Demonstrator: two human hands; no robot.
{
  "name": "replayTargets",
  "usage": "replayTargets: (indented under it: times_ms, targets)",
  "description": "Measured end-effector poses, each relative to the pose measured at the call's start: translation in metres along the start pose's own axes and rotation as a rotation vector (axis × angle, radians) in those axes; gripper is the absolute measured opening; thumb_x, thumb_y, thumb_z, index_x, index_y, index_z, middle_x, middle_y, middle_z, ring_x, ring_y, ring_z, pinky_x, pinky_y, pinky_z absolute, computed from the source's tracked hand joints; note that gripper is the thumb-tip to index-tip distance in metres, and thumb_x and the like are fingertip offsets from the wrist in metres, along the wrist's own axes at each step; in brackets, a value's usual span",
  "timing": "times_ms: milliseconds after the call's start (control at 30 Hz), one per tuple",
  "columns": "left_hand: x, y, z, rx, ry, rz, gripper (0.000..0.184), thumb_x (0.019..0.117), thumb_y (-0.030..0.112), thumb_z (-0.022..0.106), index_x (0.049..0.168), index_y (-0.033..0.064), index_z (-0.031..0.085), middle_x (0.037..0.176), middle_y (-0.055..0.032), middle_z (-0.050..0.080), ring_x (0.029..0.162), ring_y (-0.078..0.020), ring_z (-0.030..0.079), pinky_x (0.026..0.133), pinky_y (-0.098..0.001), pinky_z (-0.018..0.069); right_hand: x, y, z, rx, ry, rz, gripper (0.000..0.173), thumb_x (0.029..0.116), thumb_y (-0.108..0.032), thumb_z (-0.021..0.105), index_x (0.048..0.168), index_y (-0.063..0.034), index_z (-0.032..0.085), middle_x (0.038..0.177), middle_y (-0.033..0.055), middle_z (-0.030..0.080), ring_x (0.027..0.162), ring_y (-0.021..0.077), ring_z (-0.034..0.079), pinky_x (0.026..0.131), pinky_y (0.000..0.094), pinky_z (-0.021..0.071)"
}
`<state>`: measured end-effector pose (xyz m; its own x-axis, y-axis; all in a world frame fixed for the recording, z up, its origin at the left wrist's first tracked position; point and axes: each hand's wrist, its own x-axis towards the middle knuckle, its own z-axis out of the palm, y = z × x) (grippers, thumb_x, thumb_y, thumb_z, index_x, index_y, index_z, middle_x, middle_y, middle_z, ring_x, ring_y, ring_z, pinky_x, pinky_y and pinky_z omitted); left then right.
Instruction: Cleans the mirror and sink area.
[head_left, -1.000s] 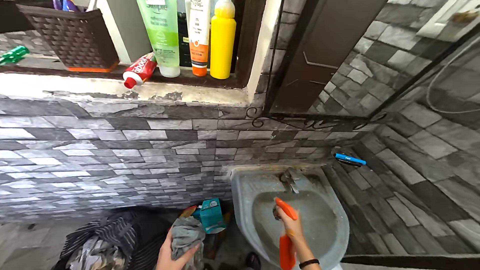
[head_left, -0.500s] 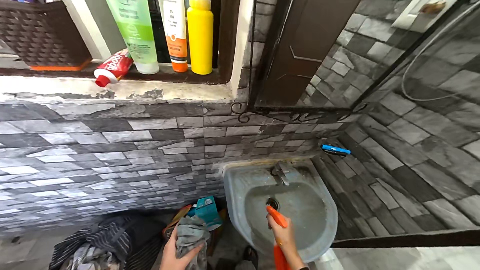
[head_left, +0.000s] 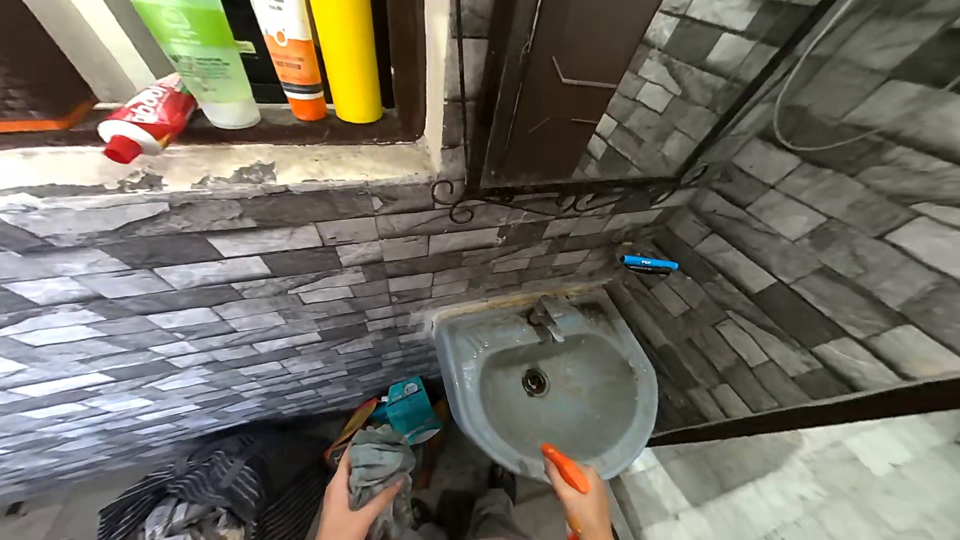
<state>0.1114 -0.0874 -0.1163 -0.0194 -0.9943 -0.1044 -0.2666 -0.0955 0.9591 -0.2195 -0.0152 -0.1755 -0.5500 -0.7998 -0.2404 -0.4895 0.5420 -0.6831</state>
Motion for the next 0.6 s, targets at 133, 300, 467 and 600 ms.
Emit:
replayTargets:
  times_ms: [133, 300, 467, 600]
  targets:
    - [0.006, 0.001, 0.005, -0.009, -0.034, -0.009, 0.093, 0.0695, 0.017, 0.085, 0.143, -0.0163, 0.039, 0.131, -0.0229, 0.061, 0.119, -0.0064, 0.06, 0.104, -0.0204, 0.0461, -0.012, 0.021, -0.01, 0.059, 0.065, 0.097, 0.036, 0.0896, -0.034, 0.071, 0.094, 0.0015, 0.076, 0.083, 0.0195, 0.073, 0.078, 0.0345, 0.071, 0.075, 0.059, 0.054]
    - [0.014, -0.001, 0.012, -0.025, -0.075, -0.006, 0.093, 0.0693, 0.018, 0.084, 0.143, -0.0152, 0.039, 0.13, -0.0217, 0.061, 0.118, -0.0063, 0.06, 0.104, -0.021, 0.0466, -0.025, 0.041, -0.021, 0.326, 0.088, -0.018, 0.034, 0.0857, -0.02, 0.066, 0.11, 0.0027, 0.073, 0.098, 0.012, 0.076, 0.088, 0.0157, 0.073, 0.082, 0.0367, 0.059]
    - [0.023, -0.001, 0.023, -0.027, -0.121, -0.008, 0.093, 0.0681, 0.019, 0.084, 0.143, -0.0142, 0.041, 0.129, -0.0204, 0.063, 0.118, -0.0063, 0.061, 0.103, -0.0215, 0.0474, -0.037, 0.039, -0.024, 0.157, 0.245, 0.004, 0.031, 0.0852, -0.028, 0.068, 0.086, 0.0026, 0.075, 0.073, 0.0127, 0.071, 0.068, 0.0216, 0.068, 0.068, 0.0466, 0.0561]
    - [0.029, 0.003, 0.033, -0.015, -0.129, 0.001, 0.093, 0.0678, 0.02, 0.083, 0.143, -0.0141, 0.041, 0.13, -0.0202, 0.063, 0.118, -0.0062, 0.061, 0.103, -0.0212, 0.0473, -0.038, 0.045, -0.046, 0.032, 0.27, 0.13, 0.037, 0.0872, -0.03, 0.069, 0.089, 0.0064, 0.074, 0.078, 0.0213, 0.07, 0.075, 0.0359, 0.068, 0.073, 0.06, 0.0514]
